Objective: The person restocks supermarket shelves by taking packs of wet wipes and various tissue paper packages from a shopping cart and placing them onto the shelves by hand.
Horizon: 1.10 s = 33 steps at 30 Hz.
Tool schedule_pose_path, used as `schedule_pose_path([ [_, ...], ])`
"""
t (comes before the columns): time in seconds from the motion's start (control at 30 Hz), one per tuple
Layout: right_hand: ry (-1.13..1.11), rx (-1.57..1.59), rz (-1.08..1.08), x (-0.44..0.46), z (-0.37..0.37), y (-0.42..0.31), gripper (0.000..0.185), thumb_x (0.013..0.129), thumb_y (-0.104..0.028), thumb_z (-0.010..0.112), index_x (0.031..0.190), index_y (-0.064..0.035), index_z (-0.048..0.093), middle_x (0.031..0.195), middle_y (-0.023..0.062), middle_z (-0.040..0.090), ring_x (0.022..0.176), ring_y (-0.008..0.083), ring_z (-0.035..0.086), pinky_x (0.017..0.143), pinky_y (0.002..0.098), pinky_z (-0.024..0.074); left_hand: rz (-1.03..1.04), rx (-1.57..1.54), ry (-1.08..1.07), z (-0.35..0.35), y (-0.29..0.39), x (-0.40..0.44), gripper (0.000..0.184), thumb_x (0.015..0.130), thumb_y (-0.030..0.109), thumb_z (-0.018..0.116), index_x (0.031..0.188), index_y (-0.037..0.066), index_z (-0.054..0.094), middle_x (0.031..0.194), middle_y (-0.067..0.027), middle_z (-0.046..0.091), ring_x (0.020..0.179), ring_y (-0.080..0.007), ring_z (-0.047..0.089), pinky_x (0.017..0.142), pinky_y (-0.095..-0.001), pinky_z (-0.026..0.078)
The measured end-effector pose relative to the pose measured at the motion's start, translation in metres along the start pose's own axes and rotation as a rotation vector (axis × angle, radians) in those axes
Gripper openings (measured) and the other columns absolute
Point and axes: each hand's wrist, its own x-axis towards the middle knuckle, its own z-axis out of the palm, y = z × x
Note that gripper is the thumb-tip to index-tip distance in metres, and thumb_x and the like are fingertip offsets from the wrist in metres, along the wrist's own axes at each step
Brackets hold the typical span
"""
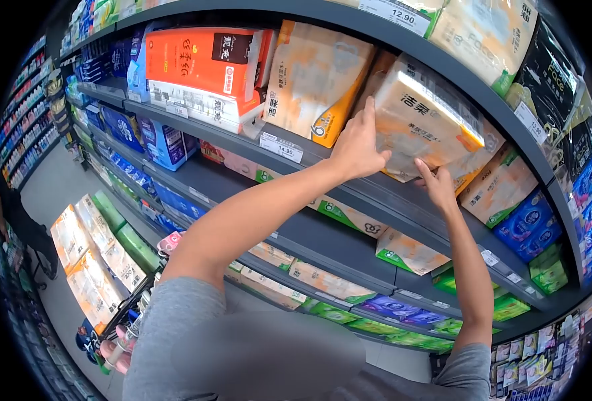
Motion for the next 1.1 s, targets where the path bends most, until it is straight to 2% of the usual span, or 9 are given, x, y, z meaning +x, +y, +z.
schedule_pose_path([
  [0.5, -0.024, -0.273, 0.083, 0.05, 0.009, -0.001, 0.064, 0.089, -0.048, 0.052, 0.102, 0.0144, 0.052, 0.076, 0.0218, 0.064, 0.059, 0.0221, 0.066, 0.052, 0.0306, 0.0508, -0.246, 0.051, -0.315, 0.017, -0.026, 0.022, 0.101, 0.067, 0.016, 0.069, 0.144, -0.002, 0.006, 0.143, -0.0342, 0.017, 0.129, -0.0468, 0.031, 0.106, -0.0412, 0.032],
  [0.6, 0.021, -0.437, 0.027, 0.061, 0.016, 0.011, 0.058, 0.091, -0.044, 0.05, 0.092, 0.0144, 0.056, 0.072, 0.0218, 0.064, 0.058, 0.0234, 0.065, 0.052, 0.0309, 0.0511, -0.249, 0.047, -0.293, 0.014, -0.025, 0.023, 0.095, 0.067, 0.016, 0.068, 0.143, 0.0, 0.013, 0.142, -0.0352, 0.018, 0.126, -0.0465, 0.035, 0.104, -0.0412, 0.035],
  [0.67, -0.028, -0.526, 0.027, 0.055, 0.012, 0.005, 0.055, 0.091, -0.041, 0.05, 0.088, 0.0128, 0.059, 0.07, 0.0205, 0.064, 0.058, 0.0249, 0.065, 0.054, 0.0328, 0.0512, -0.211, -0.124, -0.203, 0.009, -0.025, 0.017, 0.065, 0.069, 0.014, 0.066, 0.129, -0.001, 0.044, 0.133, -0.03, 0.04, 0.117, -0.0425, 0.047, 0.1, -0.0424, 0.039],
  [0.77, 0.109, -0.624, -0.21, -0.009, 0.014, -0.087, 0.035, 0.087, -0.029, 0.055, 0.089, 0.0039, 0.066, 0.075, 0.0228, 0.065, 0.074, 0.0414, 0.063, 0.065, 0.0442, 0.049, 0.264, -0.323, 0.175, -0.014, 0.031, -0.013, 0.011, 0.074, 0.006, 0.062, 0.082, 0.001, 0.068, 0.092, -0.0155, 0.067, 0.092, -0.0341, 0.063, 0.083, -0.0381, 0.049],
  [0.83, 0.33, -0.253, -0.937, -0.05, 0.016, -0.102, 0.02, 0.08, -0.017, 0.061, 0.083, 0.0018, 0.066, 0.077, 0.0209, 0.065, 0.065, 0.0367, 0.062, 0.058, 0.0405, 0.0476, 0.505, -0.348, 0.295, -0.05, 0.074, -0.039, 0.005, 0.071, 0.006, 0.064, 0.075, 0.003, 0.063, 0.085, -0.012, 0.065, 0.077, -0.0291, 0.062, 0.07, -0.0349, 0.05],
  [0.9, 0.233, -0.13, -0.959, -0.099, 0.026, -0.132, 0.017, 0.079, -0.014, 0.06, 0.076, 0.0028, 0.062, 0.07, 0.0164, 0.062, 0.063, 0.0322, 0.061, 0.059, 0.04, 0.0486, 0.809, -0.359, 0.532, -0.072, 0.097, -0.069, 0.003, 0.069, 0.0, 0.061, 0.07, 0.002, 0.059, 0.067, -0.0059, 0.05, 0.056, -0.0217, 0.051, 0.046, -0.0329, 0.041],
  [0.93, 0.187, 0.023, -0.967, -0.119, 0.035, -0.143, 0.017, 0.078, -0.014, 0.059, 0.073, 0.0028, 0.06, 0.068, 0.0139, 0.06, 0.062, 0.0299, 0.06, 0.06, 0.04, 0.0493, 0.765, -0.13, 0.37, -0.092, 0.096, -0.092, 0.019, 0.062, 0.017, 0.062, 0.076, 0.006, 0.06, 0.069, -0.0003, 0.049, 0.063, -0.0218, 0.052, 0.049, -0.0319, 0.043],
  [1.0, -0.01, 0.334, -1.01, -0.145, 0.06, -0.145, 0.018, 0.079, -0.011, 0.057, 0.064, 0.0007, 0.054, 0.065, 0.0115, 0.059, 0.059, 0.0267, 0.059, 0.059, 0.0401, 0.0499, 0.607, -0.346, 0.253, -0.102, 0.082, -0.131, 0.006, 0.069, -0.002, 0.059, 0.074, 0.001, 0.06, 0.062, -0.0045, 0.048, 0.053, -0.0196, 0.048, 0.042, -0.0325, 0.035],
  [1.1, -0.139, 0.391, -0.522, -0.185, 0.17, -0.074, 0.028, 0.09, -0.009, 0.049, 0.065, 0.0024, 0.054, 0.059, 0.0093, 0.053, 0.054, 0.0215, 0.055, 0.052, 0.0328, 0.0444, -0.035, -0.301, 0.117, -0.077, 0.009, -0.223, 0.016, 0.07, 0.001, 0.054, 0.085, 0.004, 0.06, 0.066, -0.0071, 0.055, 0.058, -0.0265, 0.053, 0.051, -0.0362, 0.042],
])
